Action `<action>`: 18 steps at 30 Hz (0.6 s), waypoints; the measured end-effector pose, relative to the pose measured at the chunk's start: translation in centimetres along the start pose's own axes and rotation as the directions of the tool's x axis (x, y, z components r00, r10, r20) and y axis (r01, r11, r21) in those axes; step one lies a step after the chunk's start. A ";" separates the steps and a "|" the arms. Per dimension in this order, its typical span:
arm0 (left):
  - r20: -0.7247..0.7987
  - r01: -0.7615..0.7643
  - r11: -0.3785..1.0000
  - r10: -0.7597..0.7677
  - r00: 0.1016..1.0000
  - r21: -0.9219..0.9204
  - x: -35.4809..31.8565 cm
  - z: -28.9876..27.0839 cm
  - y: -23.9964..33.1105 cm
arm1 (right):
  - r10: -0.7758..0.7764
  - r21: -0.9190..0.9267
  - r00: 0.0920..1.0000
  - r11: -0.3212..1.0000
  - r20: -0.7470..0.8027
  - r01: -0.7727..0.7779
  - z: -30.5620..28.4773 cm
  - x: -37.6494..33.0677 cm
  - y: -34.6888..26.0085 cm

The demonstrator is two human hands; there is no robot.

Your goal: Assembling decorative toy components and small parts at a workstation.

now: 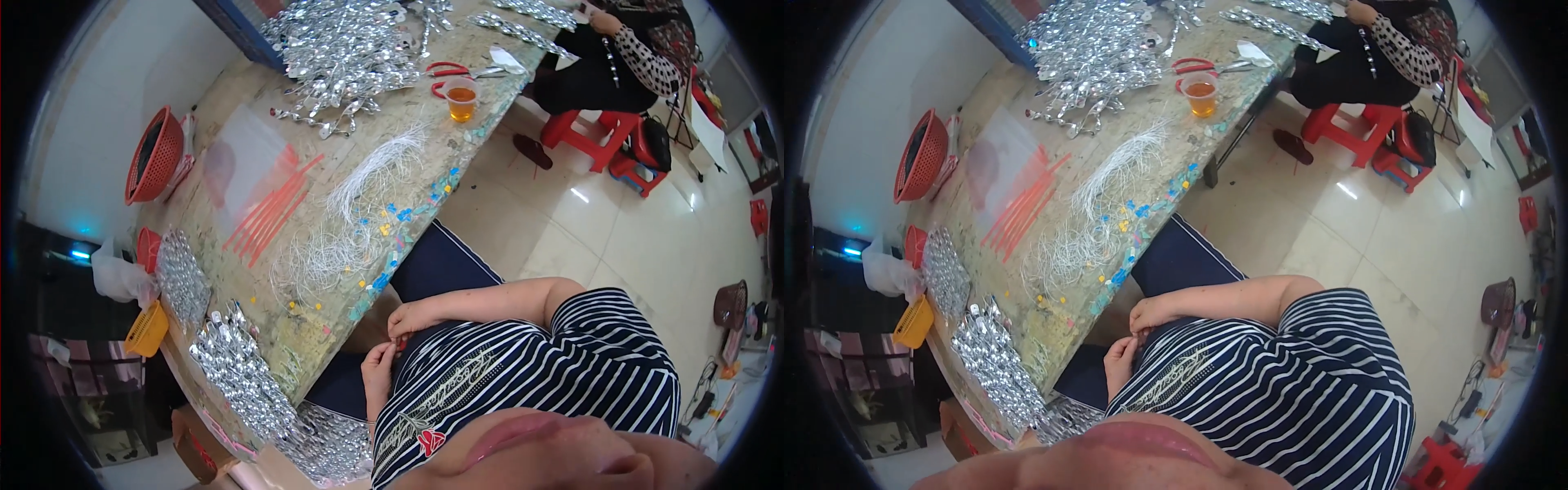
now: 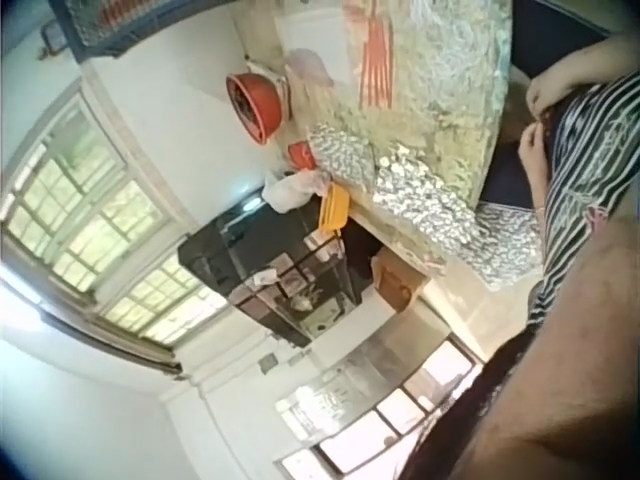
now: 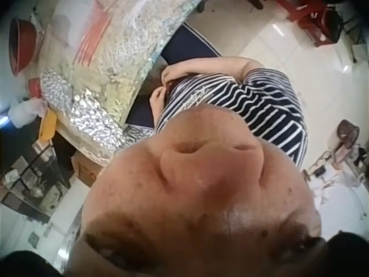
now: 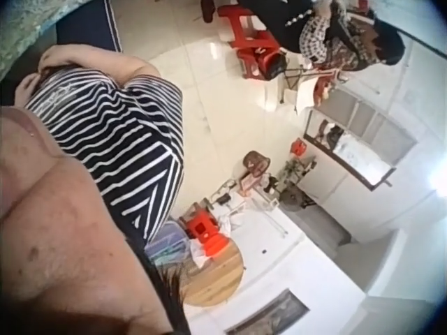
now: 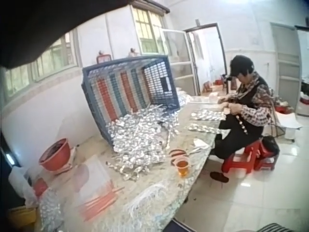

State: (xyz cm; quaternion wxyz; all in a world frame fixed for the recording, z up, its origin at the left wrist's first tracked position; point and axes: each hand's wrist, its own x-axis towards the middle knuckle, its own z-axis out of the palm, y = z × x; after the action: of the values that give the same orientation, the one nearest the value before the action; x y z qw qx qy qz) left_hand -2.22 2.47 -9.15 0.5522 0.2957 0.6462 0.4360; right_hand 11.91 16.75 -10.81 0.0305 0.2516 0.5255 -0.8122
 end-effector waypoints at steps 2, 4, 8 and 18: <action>-0.010 0.012 0.999 -0.013 1.000 -0.043 -0.9 -0.1 0.1 | 0.012 -0.010 1.000 1.000 -0.008 -0.012 0.4 0.1 0.1; -0.031 0.021 0.995 -0.024 0.999 -0.099 -1.6 -0.1 0.1 | 0.016 -0.089 1.000 0.996 0.024 -0.014 1.0 0.1 -0.2; -0.076 -0.054 0.992 0.046 0.996 -0.114 -2.2 -1.2 -0.7 | 0.027 -0.109 0.998 0.994 0.050 -0.021 1.7 0.5 0.0; -0.101 -0.047 0.994 0.037 0.994 -0.094 -2.9 -1.4 -1.5 | 0.089 -0.163 0.996 0.983 0.017 -0.085 2.9 1.4 -0.1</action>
State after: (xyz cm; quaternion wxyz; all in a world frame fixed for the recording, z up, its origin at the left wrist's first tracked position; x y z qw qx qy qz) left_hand -2.85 -1.05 -9.14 0.5237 0.2600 0.6447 0.4925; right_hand 9.57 14.58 -10.43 0.0927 0.2610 0.5777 -0.7678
